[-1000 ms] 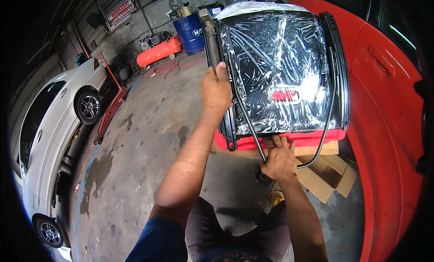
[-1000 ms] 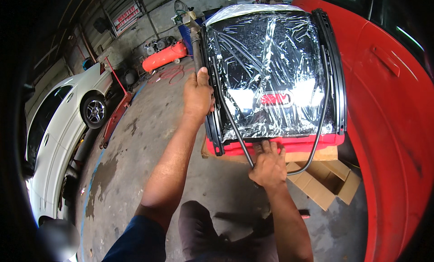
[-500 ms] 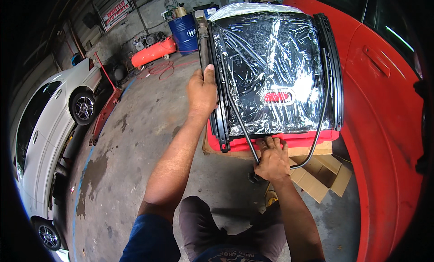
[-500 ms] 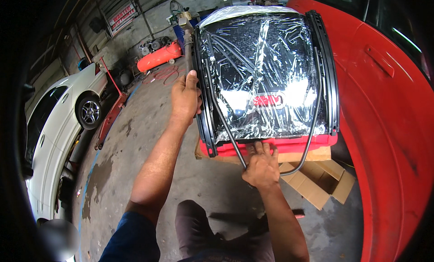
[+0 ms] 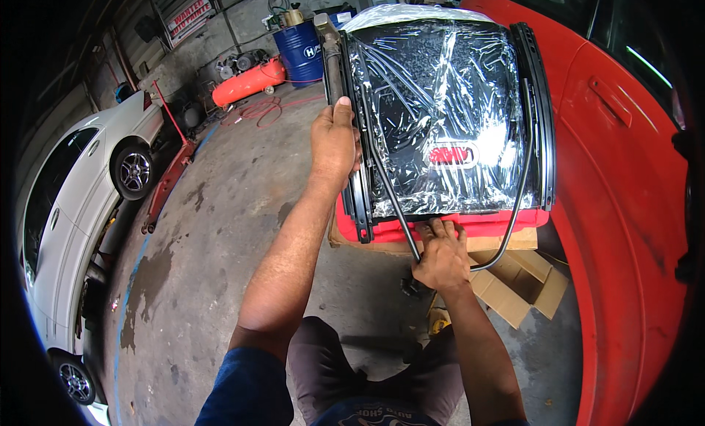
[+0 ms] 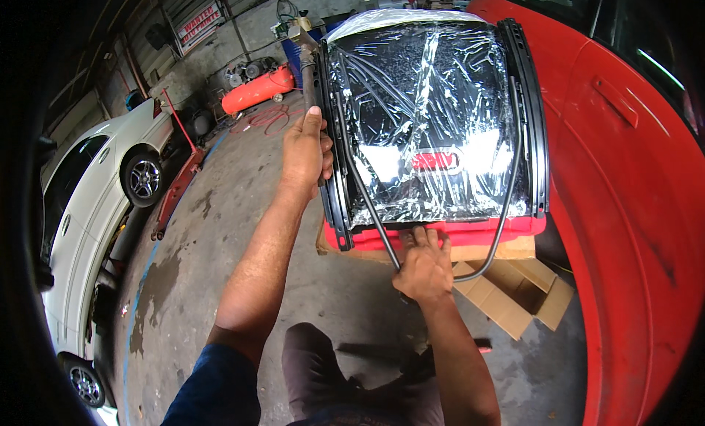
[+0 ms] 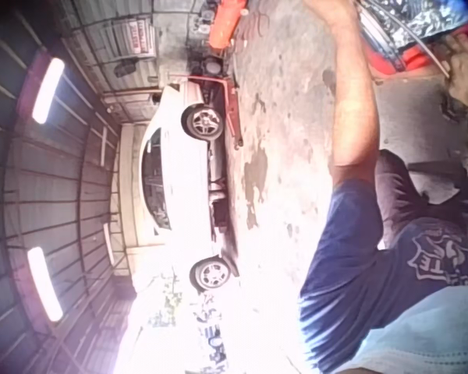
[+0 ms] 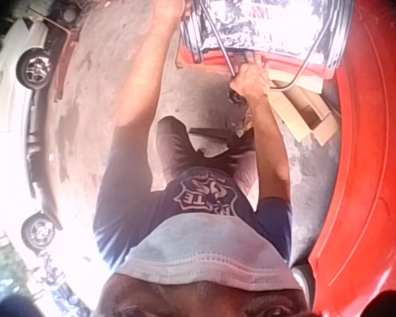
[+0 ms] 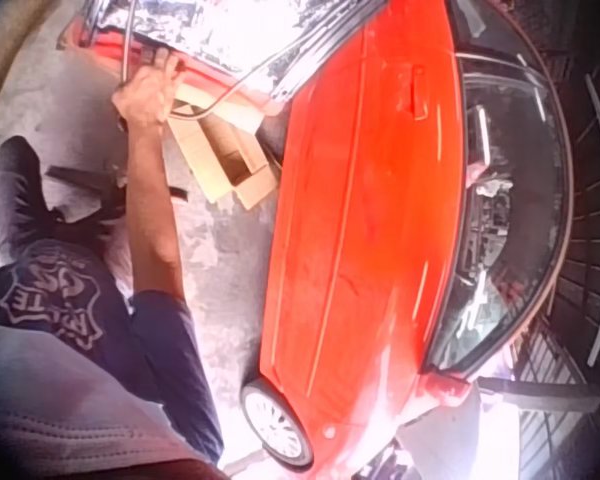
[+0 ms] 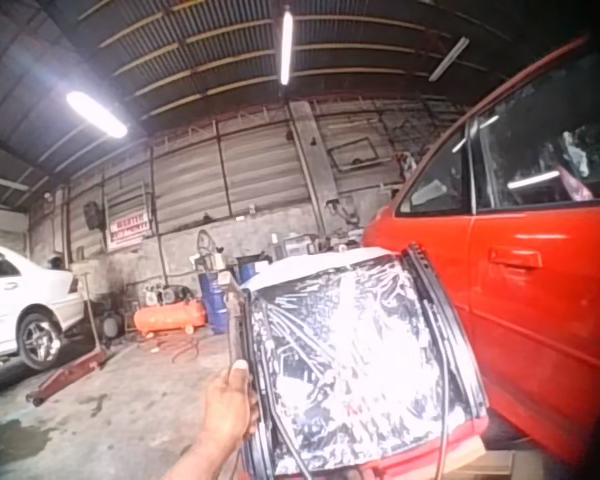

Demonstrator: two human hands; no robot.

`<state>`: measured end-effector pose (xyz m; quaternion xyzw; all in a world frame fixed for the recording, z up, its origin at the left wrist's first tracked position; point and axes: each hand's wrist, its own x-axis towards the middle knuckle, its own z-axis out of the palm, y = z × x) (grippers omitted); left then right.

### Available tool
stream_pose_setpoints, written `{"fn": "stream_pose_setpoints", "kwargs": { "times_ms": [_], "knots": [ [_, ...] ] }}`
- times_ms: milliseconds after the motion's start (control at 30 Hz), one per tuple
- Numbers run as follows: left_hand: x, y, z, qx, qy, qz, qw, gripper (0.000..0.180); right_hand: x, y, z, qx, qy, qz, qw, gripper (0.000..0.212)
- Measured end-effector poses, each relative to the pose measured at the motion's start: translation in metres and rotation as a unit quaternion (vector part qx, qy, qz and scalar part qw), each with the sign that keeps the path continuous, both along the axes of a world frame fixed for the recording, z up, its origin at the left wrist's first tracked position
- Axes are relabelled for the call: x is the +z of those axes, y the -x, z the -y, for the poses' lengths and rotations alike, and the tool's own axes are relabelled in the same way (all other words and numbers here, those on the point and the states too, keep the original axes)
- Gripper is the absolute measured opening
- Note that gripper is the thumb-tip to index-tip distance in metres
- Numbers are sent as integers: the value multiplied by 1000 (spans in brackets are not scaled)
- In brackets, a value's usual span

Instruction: The person kneels on the floor and uses a hammer to tap a metal frame onto a car part wrapped in plastic. They then stand, carry the part to a red car, open the driver's door, and place the part inside the vehicle.

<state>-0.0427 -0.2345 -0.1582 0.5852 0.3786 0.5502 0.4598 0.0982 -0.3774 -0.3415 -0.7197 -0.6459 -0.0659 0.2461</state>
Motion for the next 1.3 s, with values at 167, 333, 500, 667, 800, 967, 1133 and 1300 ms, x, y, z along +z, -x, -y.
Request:
{"fn": "stream_pose_setpoints", "kwargs": {
  "times_ms": [167, 333, 500, 667, 800, 967, 1133, 1300],
  "knots": [
    [-13, 1, -13, 23, -45, -23, 998, 39, 0, 1, -1, -1, 1, 6, 1000, 63],
    [-19, -7, -14, -3, -23, 26, 999, 39, 0, 0, -1, -3, 10, 7, 1000, 64],
    [-3, -1, -7, 4, 3, -13, 1000, 38, -1, -1, -1, 1, 2, 13, 1000, 64],
    [6, -2, -16, -22, -47, 29, 998, 39, -3, 1, -2, 1, 9, 10, 1000, 64],
    [-35, 8, 15, 61, -29, -84, 994, 39, -2, 2, -3, 5, 19, 19, 1000, 64],
    [-45, 15, 25, 22, -23, -20, 999, 43, -1, 2, -1, 3, 14, 31, 999, 64],
    [-41, 16, 24, 19, -27, -35, 999, 41, 0, 1, -1, 8, 23, 8, 1000, 64],
    [-43, 20, 30, 15, -13, -30, 999, 41, -1, 2, -1, 1, 10, 16, 1000, 64]
  ]
}}
